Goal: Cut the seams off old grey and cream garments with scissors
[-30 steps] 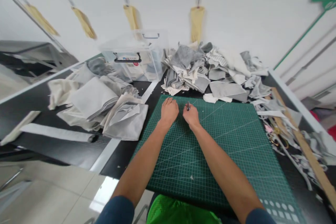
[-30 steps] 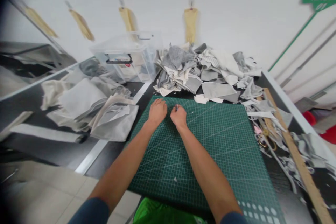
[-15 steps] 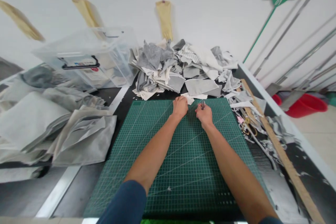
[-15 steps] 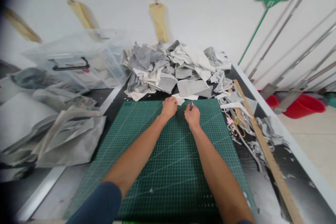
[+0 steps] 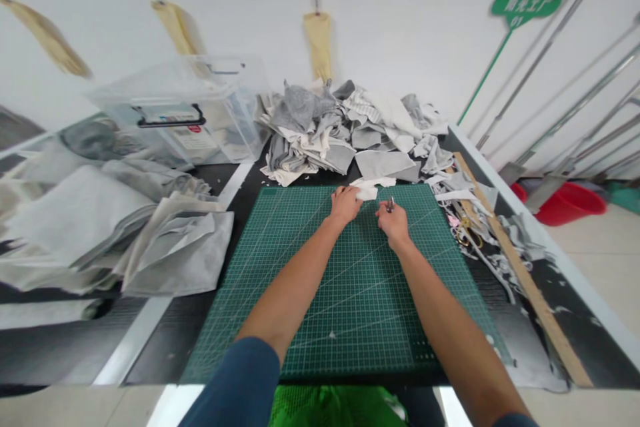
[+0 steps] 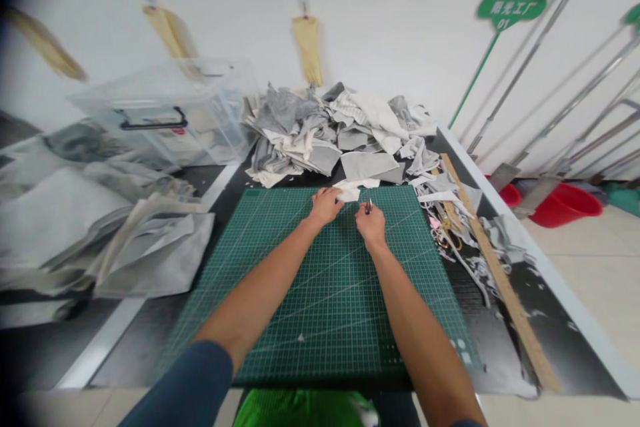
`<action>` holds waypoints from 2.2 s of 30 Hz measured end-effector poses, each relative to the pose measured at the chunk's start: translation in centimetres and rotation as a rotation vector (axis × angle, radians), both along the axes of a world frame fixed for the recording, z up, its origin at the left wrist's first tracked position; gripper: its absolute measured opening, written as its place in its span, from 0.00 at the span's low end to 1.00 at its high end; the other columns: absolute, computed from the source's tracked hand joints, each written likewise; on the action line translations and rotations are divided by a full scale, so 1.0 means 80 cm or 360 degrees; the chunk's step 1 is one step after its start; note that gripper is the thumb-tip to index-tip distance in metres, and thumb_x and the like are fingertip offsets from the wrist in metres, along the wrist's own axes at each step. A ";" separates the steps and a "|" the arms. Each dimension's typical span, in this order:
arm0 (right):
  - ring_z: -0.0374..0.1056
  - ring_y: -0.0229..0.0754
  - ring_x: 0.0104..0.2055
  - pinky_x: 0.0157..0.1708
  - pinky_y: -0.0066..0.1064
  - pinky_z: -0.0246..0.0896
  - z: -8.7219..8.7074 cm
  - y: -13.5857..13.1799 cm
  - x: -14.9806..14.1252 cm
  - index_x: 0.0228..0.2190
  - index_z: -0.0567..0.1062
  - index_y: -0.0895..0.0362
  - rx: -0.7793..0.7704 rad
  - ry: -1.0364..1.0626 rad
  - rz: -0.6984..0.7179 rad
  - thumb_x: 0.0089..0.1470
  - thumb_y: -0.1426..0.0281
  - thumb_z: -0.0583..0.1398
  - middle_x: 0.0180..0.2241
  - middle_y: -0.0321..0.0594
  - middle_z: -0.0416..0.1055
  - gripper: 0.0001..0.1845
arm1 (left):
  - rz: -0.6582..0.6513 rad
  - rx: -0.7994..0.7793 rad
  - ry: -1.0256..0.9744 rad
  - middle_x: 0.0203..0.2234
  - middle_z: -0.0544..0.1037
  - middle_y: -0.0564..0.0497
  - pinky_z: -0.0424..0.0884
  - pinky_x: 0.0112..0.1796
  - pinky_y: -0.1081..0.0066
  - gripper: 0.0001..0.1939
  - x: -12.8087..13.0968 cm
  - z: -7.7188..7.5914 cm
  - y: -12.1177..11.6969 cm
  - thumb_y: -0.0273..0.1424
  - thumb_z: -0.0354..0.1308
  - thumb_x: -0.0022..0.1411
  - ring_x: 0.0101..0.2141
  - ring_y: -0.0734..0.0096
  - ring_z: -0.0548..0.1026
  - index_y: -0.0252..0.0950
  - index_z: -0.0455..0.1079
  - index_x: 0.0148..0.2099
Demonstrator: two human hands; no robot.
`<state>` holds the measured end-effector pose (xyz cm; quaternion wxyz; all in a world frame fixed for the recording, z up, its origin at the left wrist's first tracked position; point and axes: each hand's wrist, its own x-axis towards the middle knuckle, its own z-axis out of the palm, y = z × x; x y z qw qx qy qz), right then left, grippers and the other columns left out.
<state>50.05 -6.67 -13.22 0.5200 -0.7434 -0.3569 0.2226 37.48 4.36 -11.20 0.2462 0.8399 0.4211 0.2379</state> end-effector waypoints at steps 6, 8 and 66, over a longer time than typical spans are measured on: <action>0.71 0.43 0.29 0.31 0.32 0.65 0.009 -0.031 -0.005 0.45 0.78 0.60 0.0026 -0.0064 -0.0013 0.58 0.56 0.56 0.33 0.46 0.79 0.23 | -0.0046 -0.0157 -0.0274 0.38 0.80 0.45 0.69 0.51 0.59 0.10 -0.028 0.001 -0.024 0.21 0.52 0.60 0.47 0.58 0.74 0.37 0.73 0.38; 0.71 0.45 0.33 0.36 0.35 0.67 0.012 -0.038 -0.005 0.45 0.79 0.60 0.0060 -0.0161 -0.0014 0.58 0.58 0.57 0.37 0.48 0.79 0.22 | -0.0003 -0.0278 -0.0459 0.34 0.79 0.48 0.72 0.44 0.65 0.09 -0.051 0.003 -0.031 0.22 0.52 0.58 0.39 0.64 0.75 0.37 0.71 0.38; 0.61 0.39 0.19 0.22 0.29 0.53 0.042 -0.074 -0.035 0.30 0.75 0.55 -0.0394 0.0243 0.0833 0.52 0.60 0.62 0.17 0.33 0.67 0.10 | 0.0551 -0.1193 -0.0296 0.13 0.69 0.48 0.72 0.32 0.62 0.11 -0.168 0.016 -0.073 0.27 0.68 0.41 0.28 0.51 0.79 0.38 0.67 0.20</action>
